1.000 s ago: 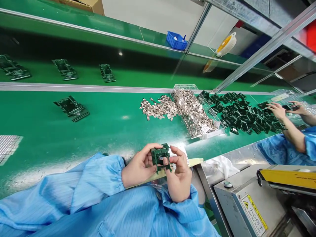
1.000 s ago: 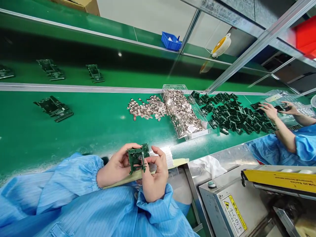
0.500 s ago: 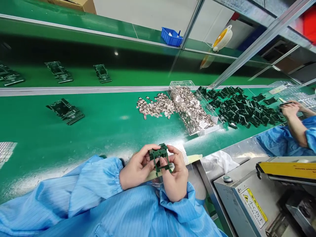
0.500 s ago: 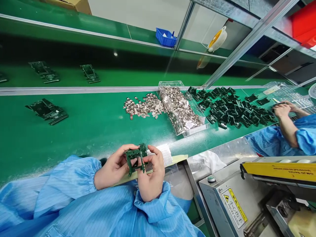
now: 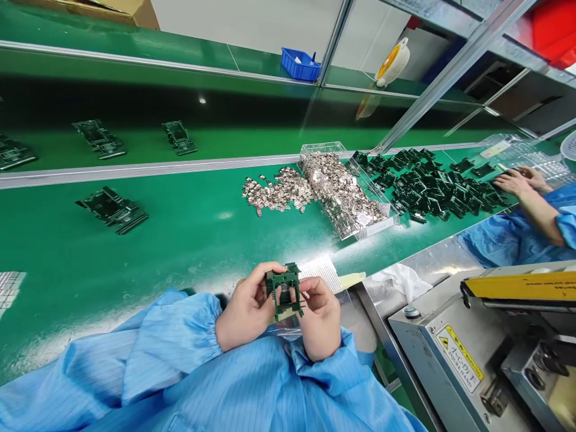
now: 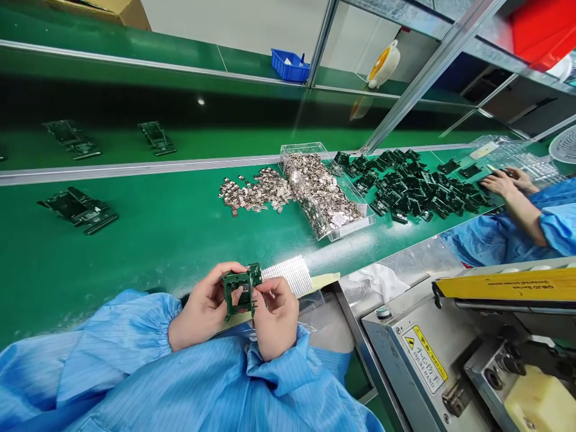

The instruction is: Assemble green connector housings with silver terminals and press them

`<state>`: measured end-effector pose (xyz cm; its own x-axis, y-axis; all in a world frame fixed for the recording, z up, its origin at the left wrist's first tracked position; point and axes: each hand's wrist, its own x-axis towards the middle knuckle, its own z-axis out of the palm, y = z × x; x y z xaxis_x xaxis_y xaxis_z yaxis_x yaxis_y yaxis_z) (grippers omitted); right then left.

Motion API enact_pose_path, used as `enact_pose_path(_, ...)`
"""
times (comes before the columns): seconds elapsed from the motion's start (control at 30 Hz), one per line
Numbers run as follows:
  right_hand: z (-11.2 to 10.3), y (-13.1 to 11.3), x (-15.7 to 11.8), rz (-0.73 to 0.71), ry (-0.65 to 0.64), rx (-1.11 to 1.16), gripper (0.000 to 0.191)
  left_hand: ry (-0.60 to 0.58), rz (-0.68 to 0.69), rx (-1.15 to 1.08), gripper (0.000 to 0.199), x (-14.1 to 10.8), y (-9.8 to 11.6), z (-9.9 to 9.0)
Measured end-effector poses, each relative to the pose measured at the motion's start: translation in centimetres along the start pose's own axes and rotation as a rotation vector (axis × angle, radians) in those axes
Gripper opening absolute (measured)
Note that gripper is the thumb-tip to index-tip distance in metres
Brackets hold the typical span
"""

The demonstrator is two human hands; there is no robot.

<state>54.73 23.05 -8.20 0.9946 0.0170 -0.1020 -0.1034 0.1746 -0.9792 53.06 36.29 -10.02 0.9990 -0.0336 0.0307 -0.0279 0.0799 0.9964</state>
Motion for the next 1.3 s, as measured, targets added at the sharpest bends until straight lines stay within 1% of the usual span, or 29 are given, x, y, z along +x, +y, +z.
enact_pose_path(0.13,-0.2,0.4,-0.7,-0.002,0.073,0.021,0.017,-0.004,0.018,0.042,0.022,-0.4,0.5,0.4)
enact_pose_path(0.3,-0.8,0.3,-2.2,-0.011,0.099,0.077,0.020,-0.064,0.027,0.120,0.023,-1.3,0.2,1.1)
enact_pose_path(0.37,-1.7,0.4,-2.9,-0.031,0.115,0.069,0.020,-0.118,0.023,0.157,0.025,-1.5,0.1,1.3)
enact_pose_path(0.43,-3.1,1.2,-3.7,-0.053,0.174,0.032,0.019,-0.157,0.037,0.193,0.027,-1.0,0.0,1.4)
enact_pose_path(0.47,-4.0,1.8,-4.0,-0.061,0.224,0.014,0.019,-0.151,0.059,0.210,0.027,-0.4,0.0,1.4)
enact_pose_path(0.53,-5.9,3.6,-4.5,-0.049,0.328,-0.013,0.026,-0.094,0.138,0.216,0.029,1.6,-0.2,1.7)
enact_pose_path(0.6,-7.5,5.5,-4.4,0.012,0.356,-0.033,0.035,-0.059,0.223,0.200,0.031,4.3,-0.6,2.4)
enact_pose_path(0.63,-8.1,6.4,-4.2,0.047,0.342,-0.044,0.039,-0.072,0.256,0.206,0.032,5.7,-0.9,2.9)
enact_pose_path(0.7,-8.6,7.5,-3.5,0.084,0.309,-0.055,0.044,-0.135,0.289,0.268,0.034,8.0,-1.5,4.2)
enact_pose_path(0.77,-8.6,7.9,-2.7,0.076,0.303,-0.048,0.045,-0.206,0.291,0.352,0.035,9.3,-1.9,5.5)
enact_pose_path(0.8,-8.4,7.9,-2.4,0.067,0.302,-0.042,0.045,-0.237,0.288,0.386,0.035,9.5,-2.0,6.1)
enact_pose_path(0.87,-8.1,7.7,-1.9,0.046,0.291,-0.033,0.043,-0.283,0.283,0.441,0.035,9.1,-2.1,6.9)
enact_pose_path(0.93,-7.9,7.7,-1.7,0.021,0.279,-0.024,0.040,-0.294,0.283,0.469,0.036,8.1,-2.1,7.3)
enact_pose_path(1.07,-7.6,8.2,-2.0,0.014,0.273,-0.015,0.036,-0.243,0.288,0.514,0.035,6.0,-1.9,7.0)
enact_pose_path(1.17,-7.3,8.5,-2.3,0.016,0.270,-0.031,0.033,-0.198,0.301,0.591,0.034,5.1,-1.9,6.5)
enact_pose_path(1.3,-7.1,8.5,-2.6,-0.081,0.279,-0.132,0.030,-0.138,0.323,0.636,0.035,4.7,-2.1,6.2)
